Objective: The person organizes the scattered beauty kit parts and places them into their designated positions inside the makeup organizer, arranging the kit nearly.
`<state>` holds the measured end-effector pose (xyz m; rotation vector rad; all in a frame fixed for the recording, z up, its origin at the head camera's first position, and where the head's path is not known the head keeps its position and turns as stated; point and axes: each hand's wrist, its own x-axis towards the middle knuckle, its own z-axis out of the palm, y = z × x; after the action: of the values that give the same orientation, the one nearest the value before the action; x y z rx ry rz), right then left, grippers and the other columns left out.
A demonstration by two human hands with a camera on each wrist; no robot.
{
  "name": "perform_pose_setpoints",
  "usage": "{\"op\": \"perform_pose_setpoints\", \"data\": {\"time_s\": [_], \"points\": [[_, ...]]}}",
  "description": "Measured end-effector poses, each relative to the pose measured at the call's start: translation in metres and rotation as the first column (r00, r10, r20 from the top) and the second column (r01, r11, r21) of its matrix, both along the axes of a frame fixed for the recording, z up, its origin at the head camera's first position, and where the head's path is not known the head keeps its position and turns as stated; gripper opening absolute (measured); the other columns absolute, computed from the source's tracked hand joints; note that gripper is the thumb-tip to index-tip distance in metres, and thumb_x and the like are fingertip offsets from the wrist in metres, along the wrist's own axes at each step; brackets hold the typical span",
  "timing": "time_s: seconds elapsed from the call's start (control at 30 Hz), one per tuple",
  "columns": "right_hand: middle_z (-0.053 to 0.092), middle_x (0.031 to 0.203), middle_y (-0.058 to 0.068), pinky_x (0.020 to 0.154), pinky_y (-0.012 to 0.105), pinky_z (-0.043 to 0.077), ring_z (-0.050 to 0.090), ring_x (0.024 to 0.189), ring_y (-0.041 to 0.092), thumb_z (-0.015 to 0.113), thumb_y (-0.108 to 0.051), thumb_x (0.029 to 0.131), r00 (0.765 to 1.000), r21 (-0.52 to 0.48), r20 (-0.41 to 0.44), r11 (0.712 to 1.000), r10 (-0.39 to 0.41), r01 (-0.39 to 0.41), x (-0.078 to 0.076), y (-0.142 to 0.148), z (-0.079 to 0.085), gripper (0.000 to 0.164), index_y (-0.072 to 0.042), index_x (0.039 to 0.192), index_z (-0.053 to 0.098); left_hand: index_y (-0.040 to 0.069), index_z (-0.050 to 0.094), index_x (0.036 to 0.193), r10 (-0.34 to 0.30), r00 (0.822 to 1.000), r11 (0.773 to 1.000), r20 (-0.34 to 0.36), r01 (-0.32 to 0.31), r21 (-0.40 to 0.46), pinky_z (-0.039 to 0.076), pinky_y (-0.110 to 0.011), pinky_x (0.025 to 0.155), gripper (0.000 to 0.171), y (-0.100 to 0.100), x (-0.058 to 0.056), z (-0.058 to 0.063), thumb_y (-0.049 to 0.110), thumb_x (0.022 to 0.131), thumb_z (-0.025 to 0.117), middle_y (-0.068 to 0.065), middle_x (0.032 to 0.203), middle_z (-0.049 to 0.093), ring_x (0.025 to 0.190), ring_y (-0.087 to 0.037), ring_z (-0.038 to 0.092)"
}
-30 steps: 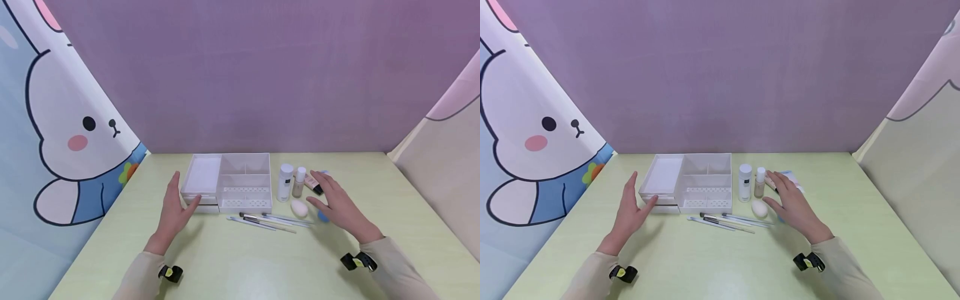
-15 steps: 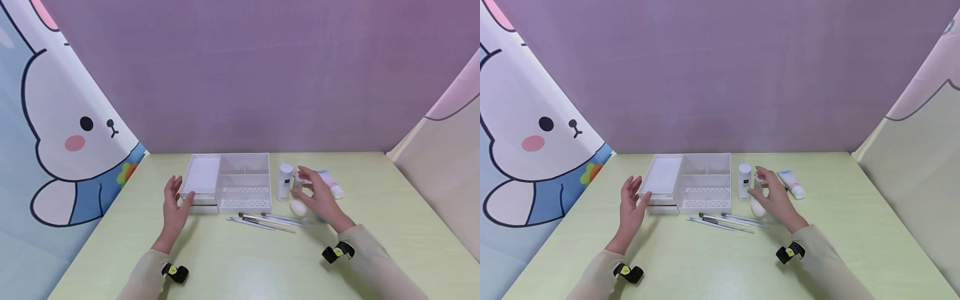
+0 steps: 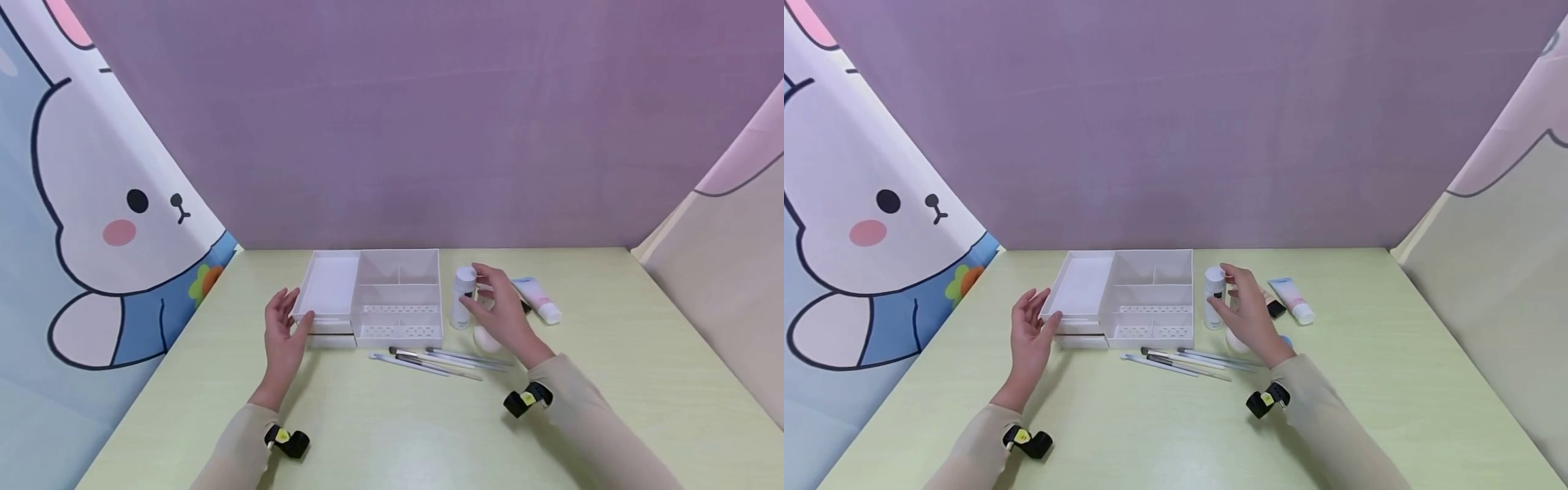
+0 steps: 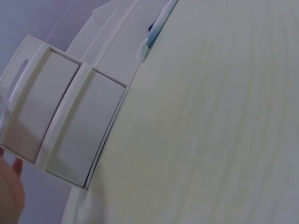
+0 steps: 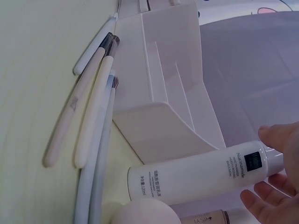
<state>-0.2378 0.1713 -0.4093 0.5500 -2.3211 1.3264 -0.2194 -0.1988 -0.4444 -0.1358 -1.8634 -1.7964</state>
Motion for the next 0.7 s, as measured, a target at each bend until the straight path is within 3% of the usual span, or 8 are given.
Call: {"op": "perform_pose_setpoints", "data": {"time_s": [0.4,0.7], "points": [[0.052,0.124,0.027,0.084,0.049,0.054,0.058,0.106,0.041,0.072,0.005,0.086,0.995,0.018,-0.034,0.996,-0.090,0.091,-0.004,-0.014,0.002,0.054,0.008,0.135,0.048,-0.013,0.038,0.134,0.001,1.000,1.000,-0.027,-0.001,0.003,0.038,-0.019,0.096,0.046,-0.001,-0.001,-0.001,-0.013,0.092,0.057,-0.026,0.139,0.049,0.124,-0.015,0.048],[0.055,0.121,0.024,0.083,0.046,0.055,0.060,0.103,0.038,0.075,0.005,0.084,0.994,0.011,-0.020,0.994,-0.108,0.108,-0.004,-0.019,0.004,0.054,0.007,0.132,0.051,-0.015,0.042,0.127,0.008,1.000,1.000,-0.025,-0.009,-0.014,0.039,-0.018,0.094,0.039,-0.002,-0.002,-0.005,-0.013,0.092,0.057,-0.026,0.139,0.050,0.118,-0.009,0.051]]}}
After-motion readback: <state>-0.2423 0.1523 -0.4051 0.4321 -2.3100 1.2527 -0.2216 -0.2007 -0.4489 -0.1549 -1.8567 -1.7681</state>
